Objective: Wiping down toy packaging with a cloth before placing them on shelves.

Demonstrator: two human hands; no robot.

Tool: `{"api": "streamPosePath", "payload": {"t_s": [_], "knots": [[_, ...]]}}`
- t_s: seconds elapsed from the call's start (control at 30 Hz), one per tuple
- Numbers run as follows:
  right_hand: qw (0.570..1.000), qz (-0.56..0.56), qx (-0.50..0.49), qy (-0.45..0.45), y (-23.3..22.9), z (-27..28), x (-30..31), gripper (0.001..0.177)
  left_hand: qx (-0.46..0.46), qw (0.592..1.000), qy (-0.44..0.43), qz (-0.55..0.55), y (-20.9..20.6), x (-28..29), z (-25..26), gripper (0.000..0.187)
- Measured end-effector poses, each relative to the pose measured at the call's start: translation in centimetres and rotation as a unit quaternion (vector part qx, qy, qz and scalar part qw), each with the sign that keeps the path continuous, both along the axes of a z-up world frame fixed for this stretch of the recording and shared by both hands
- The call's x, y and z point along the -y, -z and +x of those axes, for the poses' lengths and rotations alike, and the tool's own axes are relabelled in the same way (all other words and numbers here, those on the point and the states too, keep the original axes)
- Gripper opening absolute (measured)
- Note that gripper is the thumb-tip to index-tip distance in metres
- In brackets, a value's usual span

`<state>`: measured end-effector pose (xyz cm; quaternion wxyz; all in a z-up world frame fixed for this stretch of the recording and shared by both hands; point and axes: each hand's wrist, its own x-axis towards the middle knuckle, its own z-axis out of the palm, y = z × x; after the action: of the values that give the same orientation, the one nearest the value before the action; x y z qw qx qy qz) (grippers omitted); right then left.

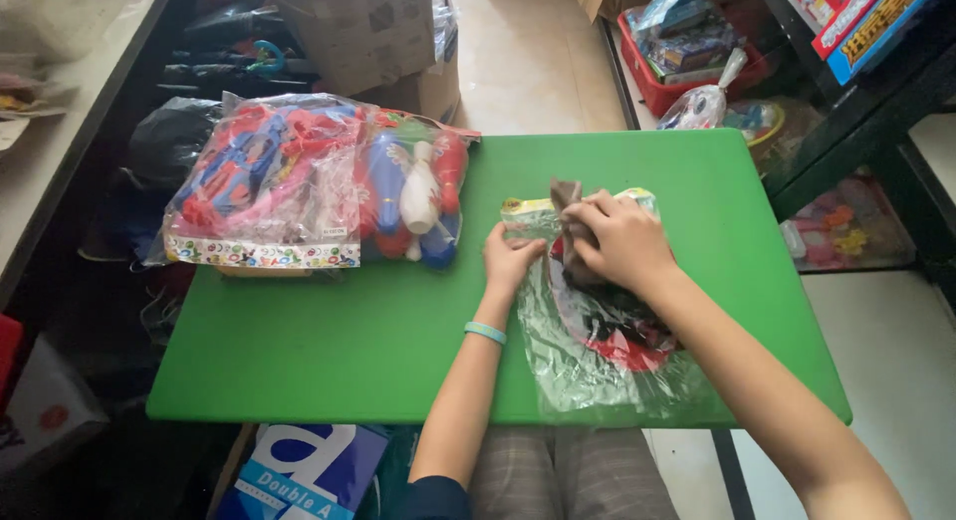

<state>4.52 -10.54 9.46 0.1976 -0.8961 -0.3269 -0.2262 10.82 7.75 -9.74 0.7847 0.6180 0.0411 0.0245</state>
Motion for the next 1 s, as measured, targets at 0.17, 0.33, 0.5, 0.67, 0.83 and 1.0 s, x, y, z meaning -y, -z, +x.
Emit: {"api": "streamPosePath", "payload": {"t_s": [0.17, 0.33, 0.5, 0.67, 0.83, 1.0], "knots": [[0.980, -0.174, -0.008, 0.091, 2.6, 0.8, -0.1, 0.032, 0.006, 0.993, -0.053, 0.101, -2.5, -0.2, -1.2, 0.043], [0.974, -0.214, -0.071, 0.009, 0.1, -4.1, 2.6, 0.035, 0.030, 0.990, -0.073, 0.118, -2.2, -0.2, -0.9, 0.043], [0.968, -0.240, -0.066, 0.000, -1.2, -7.1, 4.0, 0.040, 0.021, 0.997, -0.063, 0.043, -1.8, 0.5, -1.1, 0.043], [0.954, -0.257, -0.154, -0.037, -3.2, -7.6, 4.0, 0.030, 0.000, 0.997, -0.062, 0.045, -3.1, 0.8, -1.8, 0.045], [0.953, -0.131, -0.263, -0.069, -1.5, -2.3, 7.3, 0.029, 0.026, 0.995, -0.076, 0.061, -3.3, 0.6, -1.5, 0.046], [0.990, 0.070, -0.085, 0.085, 0.7, 4.7, 7.3, 0.034, 0.079, 0.993, -0.076, 0.034, -1.9, 0.8, -0.2, 0.047]]}}
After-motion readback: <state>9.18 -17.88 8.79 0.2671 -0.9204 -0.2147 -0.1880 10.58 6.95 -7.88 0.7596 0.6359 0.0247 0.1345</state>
